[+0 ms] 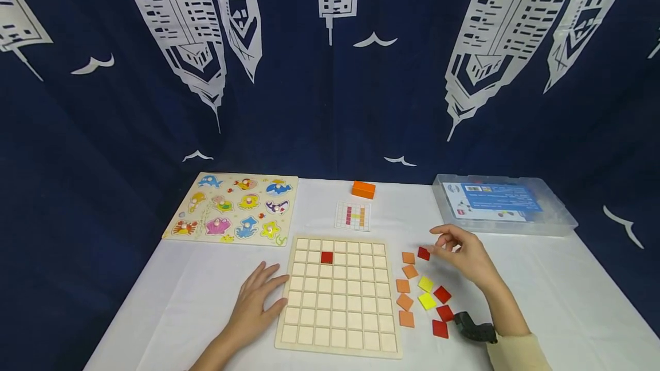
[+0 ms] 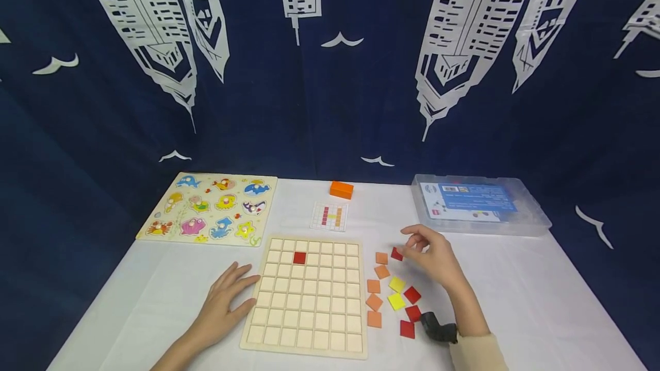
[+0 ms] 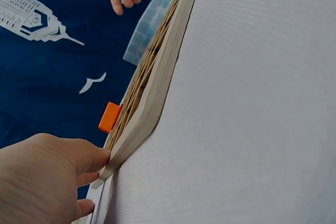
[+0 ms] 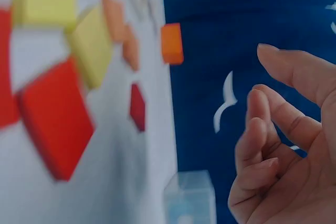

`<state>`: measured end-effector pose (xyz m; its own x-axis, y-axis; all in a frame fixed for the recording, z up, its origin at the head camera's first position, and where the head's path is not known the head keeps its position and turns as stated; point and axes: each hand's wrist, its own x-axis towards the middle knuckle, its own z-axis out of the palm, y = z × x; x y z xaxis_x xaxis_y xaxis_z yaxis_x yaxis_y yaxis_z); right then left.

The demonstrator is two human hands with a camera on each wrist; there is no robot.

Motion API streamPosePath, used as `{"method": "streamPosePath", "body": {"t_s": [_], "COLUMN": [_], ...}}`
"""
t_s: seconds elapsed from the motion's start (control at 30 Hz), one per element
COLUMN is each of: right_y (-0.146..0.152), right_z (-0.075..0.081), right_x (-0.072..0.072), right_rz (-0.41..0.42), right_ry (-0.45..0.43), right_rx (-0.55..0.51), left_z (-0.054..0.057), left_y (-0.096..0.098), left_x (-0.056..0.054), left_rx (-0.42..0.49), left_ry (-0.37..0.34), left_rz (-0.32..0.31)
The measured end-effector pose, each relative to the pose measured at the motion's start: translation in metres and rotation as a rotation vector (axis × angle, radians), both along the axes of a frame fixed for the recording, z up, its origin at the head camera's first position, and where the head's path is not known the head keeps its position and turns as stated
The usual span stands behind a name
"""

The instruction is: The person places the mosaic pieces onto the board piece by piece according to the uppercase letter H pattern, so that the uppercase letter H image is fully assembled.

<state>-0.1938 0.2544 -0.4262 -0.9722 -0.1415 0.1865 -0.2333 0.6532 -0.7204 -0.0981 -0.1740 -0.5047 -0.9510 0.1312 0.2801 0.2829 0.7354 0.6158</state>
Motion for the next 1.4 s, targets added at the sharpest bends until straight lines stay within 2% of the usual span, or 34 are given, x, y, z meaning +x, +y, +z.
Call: {"method": "streamPosePath", "body": {"t_s": [0.17, 0.43, 0.67, 0.97, 1.4], "right_y": [0.011, 0.02, 0.018, 0.013, 0.01], "right_z": [-0.015, -0.041, -0.05, -0.055, -0.054], "right_x": [-0.008, -0.012, -0.013, -0.015, -0.017], "right_rz": [-0.046, -0.085, -0.064, -0.074, -0.092], "right_ry": [-0.131, -0.233, -0.206, -0.191, -0.162], "right_rx": [0.006, -0.002, -0.001, 0.066, 0.151], "left_z": [-0.002, -0.002, -0.002, -0.001, -0.001], "left_y": [0.001, 0.001, 0.0, 0.0, 0.0], "left_x": [0.0, 0.0, 0.001, 0.0, 0.0], "left_rx": [-0.004, -0.011, -0.021, -0.016, -0.018], "left_ry": [0.001, -0.01, 0.004, 0.002, 0.022], "left_rz": [0.0, 0.0, 0.003, 0.004, 0.008]}}
